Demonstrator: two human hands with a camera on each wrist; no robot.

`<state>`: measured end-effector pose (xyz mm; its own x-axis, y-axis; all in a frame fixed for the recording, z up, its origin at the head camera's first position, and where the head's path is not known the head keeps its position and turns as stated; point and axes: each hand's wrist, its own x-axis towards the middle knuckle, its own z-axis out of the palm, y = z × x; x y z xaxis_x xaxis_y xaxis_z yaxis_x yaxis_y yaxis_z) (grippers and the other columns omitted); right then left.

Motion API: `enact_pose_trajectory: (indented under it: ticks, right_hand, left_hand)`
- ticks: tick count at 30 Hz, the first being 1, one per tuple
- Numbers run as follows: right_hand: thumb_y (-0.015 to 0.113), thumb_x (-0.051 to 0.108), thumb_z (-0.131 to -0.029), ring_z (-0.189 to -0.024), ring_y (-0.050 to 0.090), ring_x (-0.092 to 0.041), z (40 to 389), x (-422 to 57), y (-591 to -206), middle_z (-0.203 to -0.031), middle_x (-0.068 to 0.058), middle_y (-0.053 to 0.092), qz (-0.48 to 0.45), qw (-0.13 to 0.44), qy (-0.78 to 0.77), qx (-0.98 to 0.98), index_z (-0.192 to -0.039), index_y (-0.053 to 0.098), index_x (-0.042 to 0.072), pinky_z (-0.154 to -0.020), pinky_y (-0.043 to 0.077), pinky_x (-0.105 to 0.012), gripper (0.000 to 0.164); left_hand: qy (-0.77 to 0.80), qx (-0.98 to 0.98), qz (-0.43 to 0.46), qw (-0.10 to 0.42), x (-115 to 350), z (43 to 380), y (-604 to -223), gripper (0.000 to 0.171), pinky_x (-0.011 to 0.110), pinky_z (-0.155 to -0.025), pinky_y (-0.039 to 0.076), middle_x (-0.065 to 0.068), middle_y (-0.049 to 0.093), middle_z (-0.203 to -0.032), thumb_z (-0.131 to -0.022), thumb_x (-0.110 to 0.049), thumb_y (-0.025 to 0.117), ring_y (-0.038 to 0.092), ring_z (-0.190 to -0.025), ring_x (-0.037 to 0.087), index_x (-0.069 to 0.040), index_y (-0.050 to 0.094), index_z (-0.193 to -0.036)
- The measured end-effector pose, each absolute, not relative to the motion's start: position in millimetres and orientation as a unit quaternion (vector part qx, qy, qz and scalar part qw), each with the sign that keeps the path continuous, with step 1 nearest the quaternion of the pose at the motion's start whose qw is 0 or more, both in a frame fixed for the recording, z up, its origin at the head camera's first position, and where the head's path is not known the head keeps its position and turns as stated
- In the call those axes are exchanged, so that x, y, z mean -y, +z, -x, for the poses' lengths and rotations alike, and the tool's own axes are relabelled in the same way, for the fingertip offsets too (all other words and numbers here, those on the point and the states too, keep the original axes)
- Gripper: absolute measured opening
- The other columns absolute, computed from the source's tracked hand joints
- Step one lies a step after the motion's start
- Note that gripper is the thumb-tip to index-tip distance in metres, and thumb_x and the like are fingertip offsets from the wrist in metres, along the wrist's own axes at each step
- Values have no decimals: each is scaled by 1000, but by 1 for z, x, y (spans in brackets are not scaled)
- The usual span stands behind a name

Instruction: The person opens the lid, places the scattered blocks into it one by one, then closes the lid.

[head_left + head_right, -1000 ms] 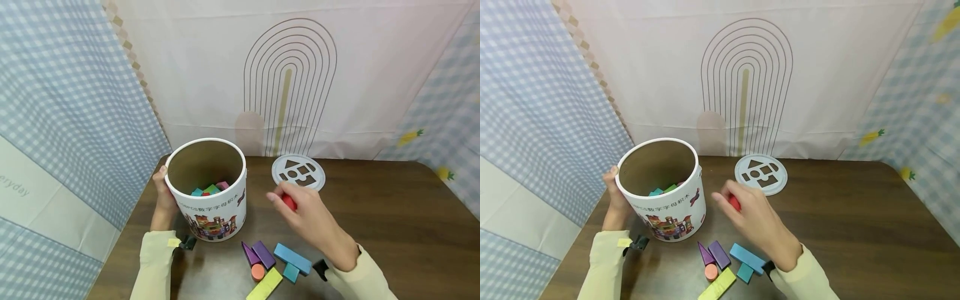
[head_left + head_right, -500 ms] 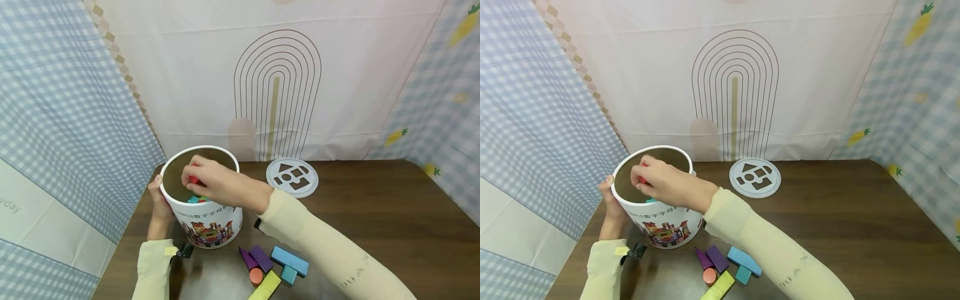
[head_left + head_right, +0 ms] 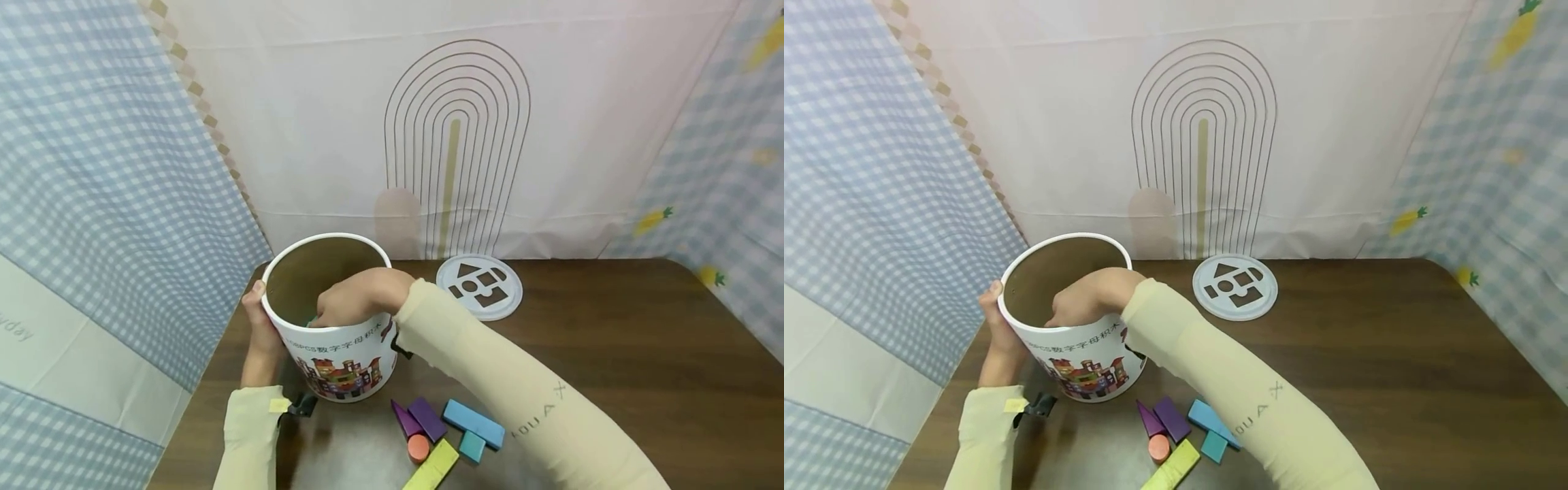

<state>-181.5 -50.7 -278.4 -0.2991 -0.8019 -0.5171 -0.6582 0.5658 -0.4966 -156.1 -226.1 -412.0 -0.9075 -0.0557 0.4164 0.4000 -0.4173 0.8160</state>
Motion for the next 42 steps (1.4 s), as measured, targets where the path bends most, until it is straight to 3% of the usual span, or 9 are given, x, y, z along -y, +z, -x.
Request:
enact_pose_trajectory:
  ticks: [7, 13, 17, 23, 27, 31, 36, 38, 42]
  right_hand:
    - [44, 26, -99, -90, 65, -15, 196, 59, -279, -102, -4, 68, 413, 528, -75, -738, -125, 60, 13, -77, 54, -33, 33]
    - [42, 27, -99, -94, 64, -15, 197, 57, -285, -108, -5, 67, 396, 561, -81, -723, -138, 51, 18, -81, 52, -31, 40]
    - [44, 26, -100, -94, 62, -8, 191, 59, -289, -108, 3, 66, 473, 442, -121, -753, -134, 57, 16, -81, 49, -24, 38]
    - [48, 26, -101, -90, 55, -1, 178, 44, -290, -102, 10, 62, 534, 119, -252, -798, -109, 67, 16, -82, 42, -17, 23]
    - [46, 29, -102, -88, 52, 1, 160, 20, -295, -101, 12, 58, 541, -17, -282, -793, -104, 66, 20, -81, 41, -18, 22]
    - [46, 29, -101, -104, 50, -5, 137, -9, -309, -109, 10, 58, 548, -129, -259, -785, -106, 66, 20, -92, 38, -24, 22]
    - [55, 24, -96, -137, 34, -23, 103, -57, -330, -137, -4, 48, 481, -178, -264, -817, -129, 58, 15, -112, 27, -43, 34]
    - [58, 24, -95, -141, 27, -25, 90, -73, -339, -144, -6, 42, 442, -172, -257, -842, -134, 54, 16, -113, 25, -46, 40]
    - [63, 31, -92, -138, 32, -30, 73, -96, -362, -144, -10, 40, 385, -126, -207, -891, -132, 54, 16, -107, 32, -54, 43]
  left_hand:
    - [-821, 531, 152, 146, 224, 152, -402, 67, 39, -96, 42, 12, 56, -124, -94, -52, 34, 52, -111, 24, -1, 50, -134]
    - [-828, 524, 148, 134, 219, 148, -401, 69, 40, -97, 41, 14, 55, -126, -93, -53, 37, 52, -112, 25, 0, 49, -135]
    - [-825, 530, 135, 140, 223, 147, -405, 68, 39, -95, 43, 14, 55, -124, -95, -51, 33, 53, -109, 24, 1, 48, -135]
    - [-825, 526, 159, 135, 219, 150, -398, 70, 32, -89, 46, 10, 56, -116, -93, -55, 35, 54, -101, 17, 0, 46, -135]
    - [-824, 528, 144, 146, 216, 151, -397, 67, 33, -87, 46, 10, 58, -112, -93, -54, 38, 55, -98, 18, 0, 51, -130]
    - [-823, 527, 151, 150, 218, 156, -402, 70, 42, -93, 42, 18, 55, -121, -93, -55, 40, 52, -106, 27, 2, 50, -133]
    - [-818, 530, 172, 141, 223, 170, -418, 64, 45, -94, 40, 16, 55, -123, -97, -49, 31, 51, -109, 28, -1, 51, -134]
    - [-819, 529, 178, 133, 227, 174, -423, 62, 45, -95, 40, 14, 55, -124, -97, -48, 28, 51, -109, 26, -4, 51, -135]
    - [-828, 516, 175, 137, 233, 171, -426, 64, 43, -96, 40, 13, 56, -125, -95, -51, 31, 51, -110, 25, -5, 51, -135]
